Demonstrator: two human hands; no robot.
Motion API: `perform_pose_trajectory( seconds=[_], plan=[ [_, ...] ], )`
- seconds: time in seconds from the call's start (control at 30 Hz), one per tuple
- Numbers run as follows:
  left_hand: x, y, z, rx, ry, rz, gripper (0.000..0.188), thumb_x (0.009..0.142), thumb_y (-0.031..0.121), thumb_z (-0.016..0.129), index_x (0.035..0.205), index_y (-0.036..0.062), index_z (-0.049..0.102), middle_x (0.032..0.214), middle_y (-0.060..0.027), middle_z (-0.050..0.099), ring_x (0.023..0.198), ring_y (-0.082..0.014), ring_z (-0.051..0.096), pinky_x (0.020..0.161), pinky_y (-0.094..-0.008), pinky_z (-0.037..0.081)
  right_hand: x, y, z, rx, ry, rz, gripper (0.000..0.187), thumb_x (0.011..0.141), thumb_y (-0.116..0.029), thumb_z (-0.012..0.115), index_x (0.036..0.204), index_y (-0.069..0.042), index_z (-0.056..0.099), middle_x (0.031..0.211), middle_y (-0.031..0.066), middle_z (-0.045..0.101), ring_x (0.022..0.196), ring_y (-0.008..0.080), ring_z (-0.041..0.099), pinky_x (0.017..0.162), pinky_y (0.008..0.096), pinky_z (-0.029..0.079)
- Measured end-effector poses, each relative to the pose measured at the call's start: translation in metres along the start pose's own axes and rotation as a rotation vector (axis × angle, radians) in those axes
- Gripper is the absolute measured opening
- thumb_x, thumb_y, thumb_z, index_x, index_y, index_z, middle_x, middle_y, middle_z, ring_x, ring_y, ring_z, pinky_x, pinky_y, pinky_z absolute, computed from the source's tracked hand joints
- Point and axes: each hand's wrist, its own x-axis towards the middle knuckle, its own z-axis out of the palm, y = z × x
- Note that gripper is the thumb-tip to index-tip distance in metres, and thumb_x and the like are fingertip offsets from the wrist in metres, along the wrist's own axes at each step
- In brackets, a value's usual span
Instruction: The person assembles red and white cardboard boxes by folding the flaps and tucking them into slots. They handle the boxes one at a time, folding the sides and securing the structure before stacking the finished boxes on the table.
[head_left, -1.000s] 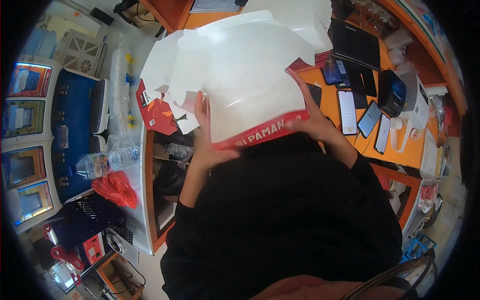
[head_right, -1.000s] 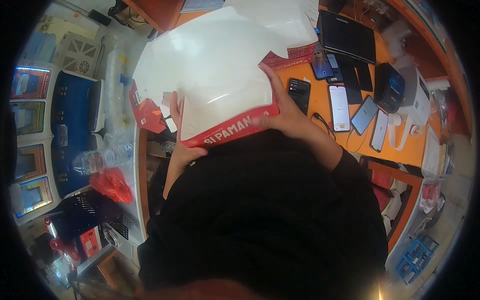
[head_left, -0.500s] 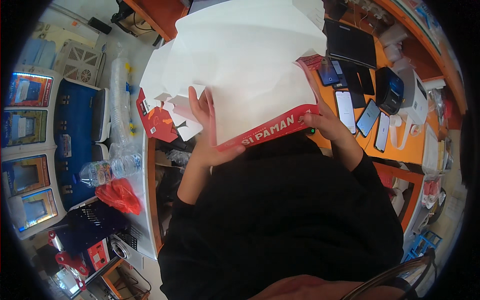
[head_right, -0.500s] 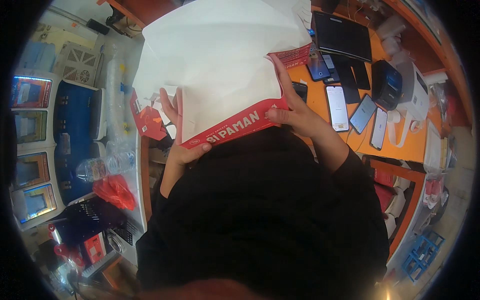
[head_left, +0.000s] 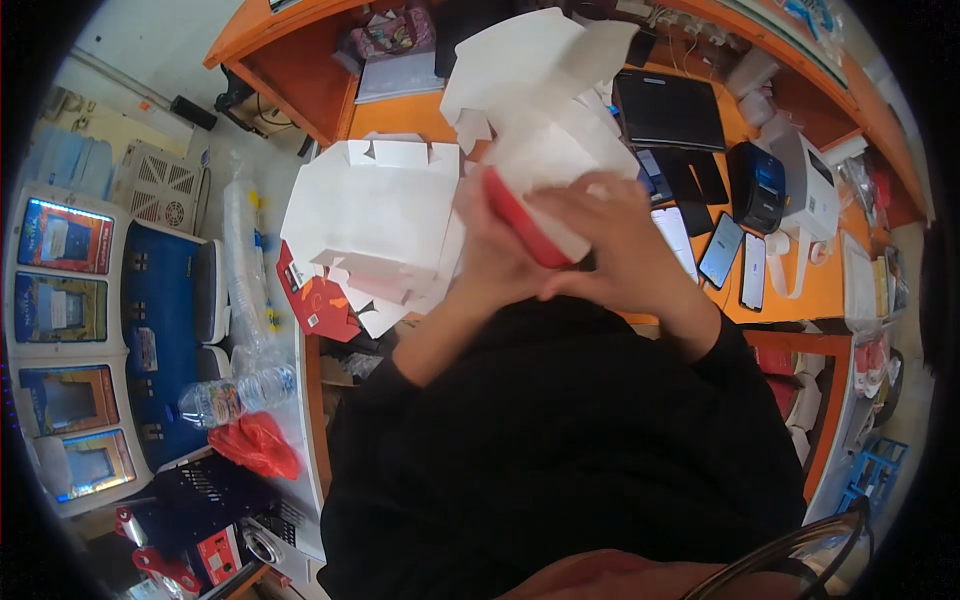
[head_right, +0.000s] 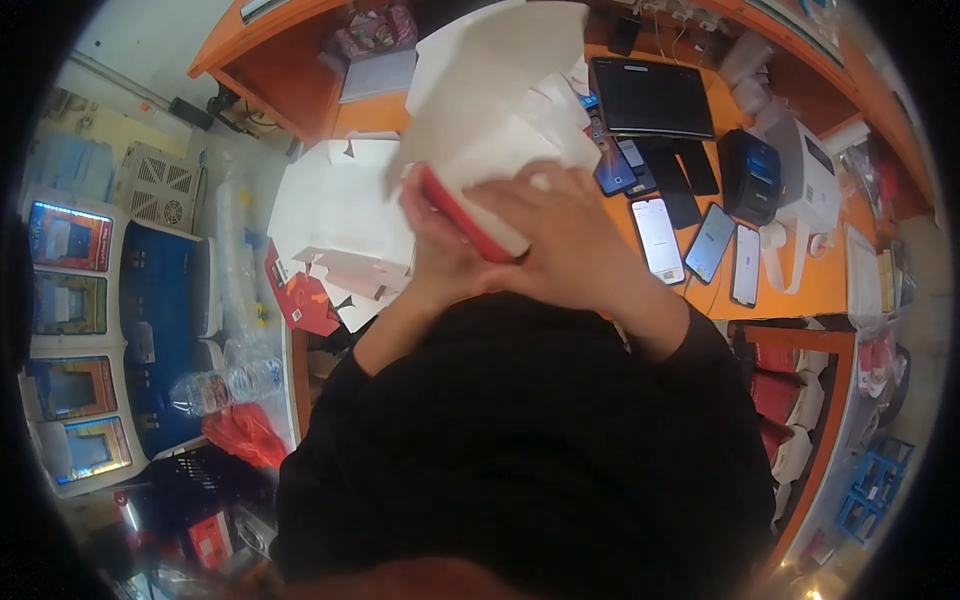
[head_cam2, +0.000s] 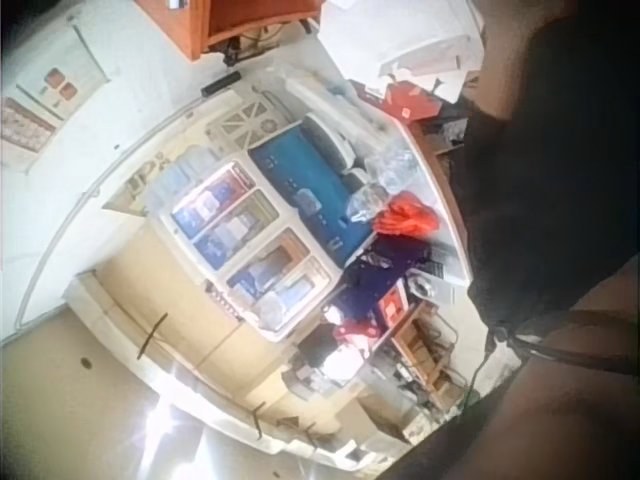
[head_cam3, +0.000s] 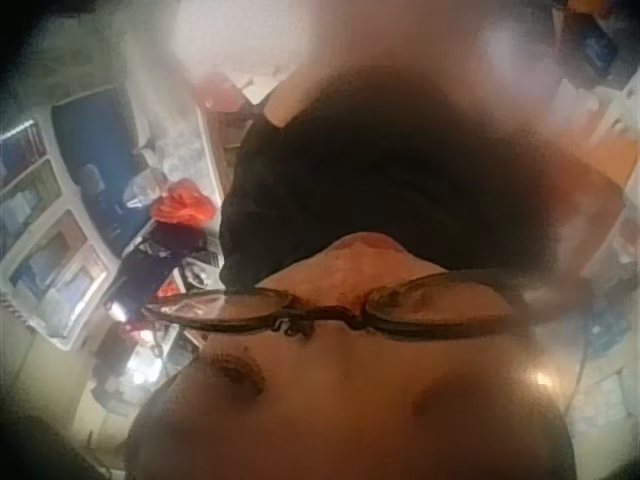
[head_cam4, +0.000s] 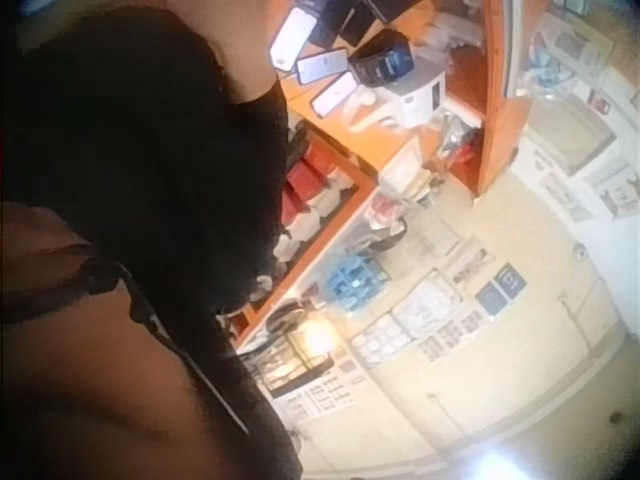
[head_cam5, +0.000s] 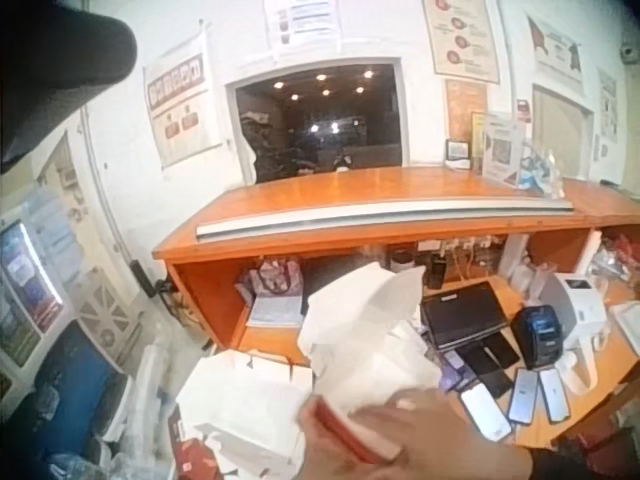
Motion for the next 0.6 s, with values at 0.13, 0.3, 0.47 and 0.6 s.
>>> perform_pose_trajectory(
  seconds=[0.13, 0.3, 0.47, 0.6],
  plan=[
    [0.019, -0.041, 0.026, 0.071, -0.046, 0.293, 0.129, 0.057, 0.037, 0.093, 0.148, -0.0011, 0.010, 0.148, -0.0284, 0.026, 0.132, -0.0466, 0.034, 0.109, -0.0565, 0.029, -0.016, 0.021, 0.014, 0.068, -0.120, 0.254, 0.038, 0.085, -0.031, 0.072, 0.112, -0.006, 0.067, 0.084, 0.0113, 0.069, 0.073, 0.0262, 0.067, 0.068, 0.0361, 0.049],
    [0.042, -0.109, -0.013, 0.408, -0.144, 0.327, 0.092, 0.065, 0.021, 0.084, 0.143, 0.0108, 0.035, 0.146, -0.0150, 0.042, 0.128, -0.0401, 0.041, 0.107, -0.0554, 0.034, -0.032, 0.035, -0.029, 0.248, 0.128, 0.634, 0.026, 0.091, -0.028, 0.066, 0.102, -0.005, 0.070, 0.065, 0.0118, 0.065, 0.057, 0.0229, 0.065, 0.056, 0.0331, 0.049],
    [0.061, -0.128, 0.002, 0.613, -0.245, 0.476, 0.037, 0.072, 0.013, 0.071, 0.108, 0.0126, 0.063, 0.120, -0.0047, 0.059, 0.118, -0.0308, 0.050, 0.102, -0.0502, 0.039, -0.017, 0.045, -0.040, 0.186, 0.254, 0.579, 0.025, 0.092, -0.026, 0.065, 0.102, -0.004, 0.071, 0.062, 0.0103, 0.064, 0.053, 0.0188, 0.063, 0.054, 0.0304, 0.046],
    [0.054, -0.123, 0.027, 0.501, -0.256, 0.572, 0.021, 0.074, 0.012, 0.064, 0.094, 0.0151, 0.066, 0.096, -0.0027, 0.059, 0.107, -0.0278, 0.053, 0.099, -0.0473, 0.042, 0.010, 0.048, -0.022, 0.171, 0.064, 0.438, 0.021, 0.088, -0.026, 0.065, 0.093, -0.006, 0.071, 0.068, 0.0146, 0.066, 0.062, 0.0328, 0.064, 0.059, 0.0396, 0.049]
  ],
)
